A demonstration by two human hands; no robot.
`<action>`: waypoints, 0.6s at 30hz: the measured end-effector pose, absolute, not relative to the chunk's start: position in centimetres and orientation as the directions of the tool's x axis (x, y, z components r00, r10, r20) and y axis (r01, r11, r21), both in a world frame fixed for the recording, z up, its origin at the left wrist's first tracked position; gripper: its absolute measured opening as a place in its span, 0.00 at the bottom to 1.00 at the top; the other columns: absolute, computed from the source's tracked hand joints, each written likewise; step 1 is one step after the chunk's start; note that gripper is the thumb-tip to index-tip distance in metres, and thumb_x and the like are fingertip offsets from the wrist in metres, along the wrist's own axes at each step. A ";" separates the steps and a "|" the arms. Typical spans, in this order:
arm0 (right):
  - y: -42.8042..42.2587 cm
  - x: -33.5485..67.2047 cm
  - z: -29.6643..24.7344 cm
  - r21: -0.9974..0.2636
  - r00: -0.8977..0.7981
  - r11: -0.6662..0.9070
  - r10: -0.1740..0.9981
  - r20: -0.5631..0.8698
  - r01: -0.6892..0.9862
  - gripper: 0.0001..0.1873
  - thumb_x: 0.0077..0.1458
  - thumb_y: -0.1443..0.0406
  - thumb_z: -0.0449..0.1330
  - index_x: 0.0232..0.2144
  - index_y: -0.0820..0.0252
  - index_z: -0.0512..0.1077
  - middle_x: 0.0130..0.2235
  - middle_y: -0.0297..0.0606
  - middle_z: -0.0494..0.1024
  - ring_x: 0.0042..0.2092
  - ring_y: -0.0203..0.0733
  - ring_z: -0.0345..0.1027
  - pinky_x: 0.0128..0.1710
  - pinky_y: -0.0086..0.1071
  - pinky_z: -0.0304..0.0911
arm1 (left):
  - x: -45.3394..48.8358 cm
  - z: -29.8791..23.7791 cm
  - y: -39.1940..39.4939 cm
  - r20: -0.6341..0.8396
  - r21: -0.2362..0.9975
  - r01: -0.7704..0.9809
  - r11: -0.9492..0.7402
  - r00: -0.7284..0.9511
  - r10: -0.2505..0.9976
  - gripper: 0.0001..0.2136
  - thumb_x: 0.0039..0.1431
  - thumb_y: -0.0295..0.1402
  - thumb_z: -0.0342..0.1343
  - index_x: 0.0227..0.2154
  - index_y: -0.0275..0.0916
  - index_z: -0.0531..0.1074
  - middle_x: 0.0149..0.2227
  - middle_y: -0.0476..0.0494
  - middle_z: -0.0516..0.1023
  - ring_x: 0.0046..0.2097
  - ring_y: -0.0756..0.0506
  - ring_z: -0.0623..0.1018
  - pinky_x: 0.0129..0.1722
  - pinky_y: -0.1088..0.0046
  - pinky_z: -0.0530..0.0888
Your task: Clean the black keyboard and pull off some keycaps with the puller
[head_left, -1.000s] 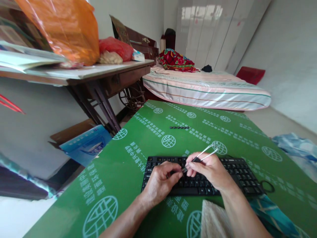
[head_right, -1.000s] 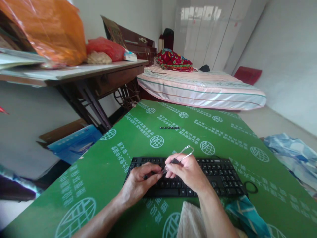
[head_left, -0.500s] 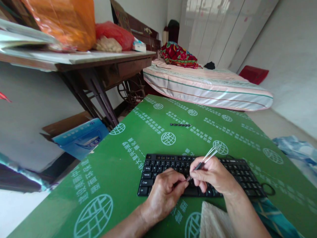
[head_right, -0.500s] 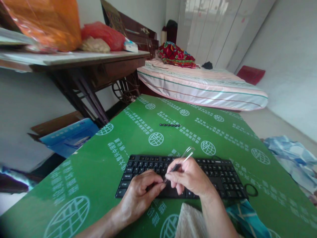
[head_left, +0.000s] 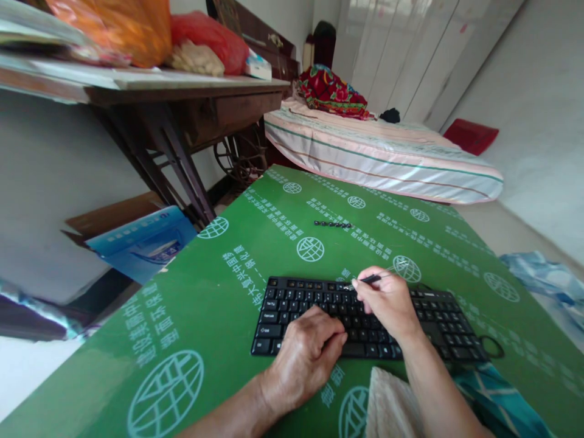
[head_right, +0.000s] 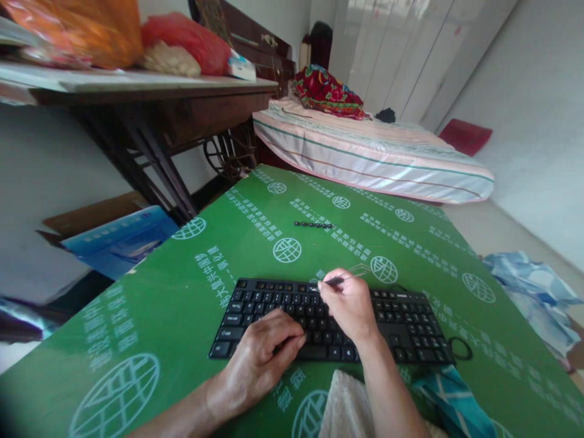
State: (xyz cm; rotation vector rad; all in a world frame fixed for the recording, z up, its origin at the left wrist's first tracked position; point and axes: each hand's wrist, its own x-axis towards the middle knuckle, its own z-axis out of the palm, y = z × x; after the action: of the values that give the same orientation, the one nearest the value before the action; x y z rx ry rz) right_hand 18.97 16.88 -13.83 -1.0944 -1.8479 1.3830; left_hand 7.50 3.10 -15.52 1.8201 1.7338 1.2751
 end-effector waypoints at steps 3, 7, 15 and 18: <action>16.9 18.6 -14.0 -0.943 -0.500 0.141 0.866 -0.031 0.302 0.10 0.45 0.59 0.62 0.26 0.59 0.68 0.17 0.28 0.69 0.16 0.32 0.58 0.15 0.25 0.55 | 7.6 -15.3 3.0 0.364 0.741 0.641 -0.201 -0.132 0.922 0.08 0.58 0.26 0.50 0.26 0.37 0.73 0.24 0.44 0.75 0.31 0.48 0.72 0.31 0.74 0.69; 17.0 18.2 -14.2 -0.921 -0.518 0.189 0.855 -0.016 0.340 0.10 0.45 0.59 0.61 0.25 0.59 0.68 0.17 0.29 0.69 0.17 0.33 0.59 0.16 0.26 0.55 | 7.7 -15.1 2.9 0.365 0.716 0.667 -0.204 -0.108 0.925 0.09 0.58 0.26 0.49 0.26 0.37 0.73 0.24 0.44 0.75 0.30 0.48 0.72 0.30 0.74 0.69; 16.8 17.4 -14.0 -0.830 -0.539 0.322 0.842 0.032 0.455 0.07 0.46 0.60 0.57 0.23 0.57 0.68 0.16 0.28 0.68 0.17 0.34 0.60 0.18 0.27 0.56 | 7.7 -15.1 2.8 0.353 0.704 0.681 -0.202 -0.089 0.931 0.09 0.58 0.26 0.50 0.25 0.37 0.72 0.24 0.45 0.74 0.30 0.48 0.71 0.29 0.75 0.69; 16.8 16.9 -13.7 -0.758 -0.572 0.402 0.819 0.047 0.513 0.06 0.46 0.62 0.55 0.22 0.56 0.68 0.15 0.28 0.66 0.17 0.35 0.60 0.19 0.27 0.54 | 7.6 -15.1 2.8 0.341 0.706 0.681 -0.194 -0.086 0.936 0.08 0.57 0.26 0.50 0.25 0.37 0.72 0.25 0.45 0.74 0.31 0.48 0.72 0.30 0.75 0.69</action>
State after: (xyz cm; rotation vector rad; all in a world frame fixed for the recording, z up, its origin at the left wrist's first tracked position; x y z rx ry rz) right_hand 16.95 16.82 -13.74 -1.1421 -2.2491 1.0011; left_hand 7.65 2.79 -15.05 1.8820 1.7597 1.1615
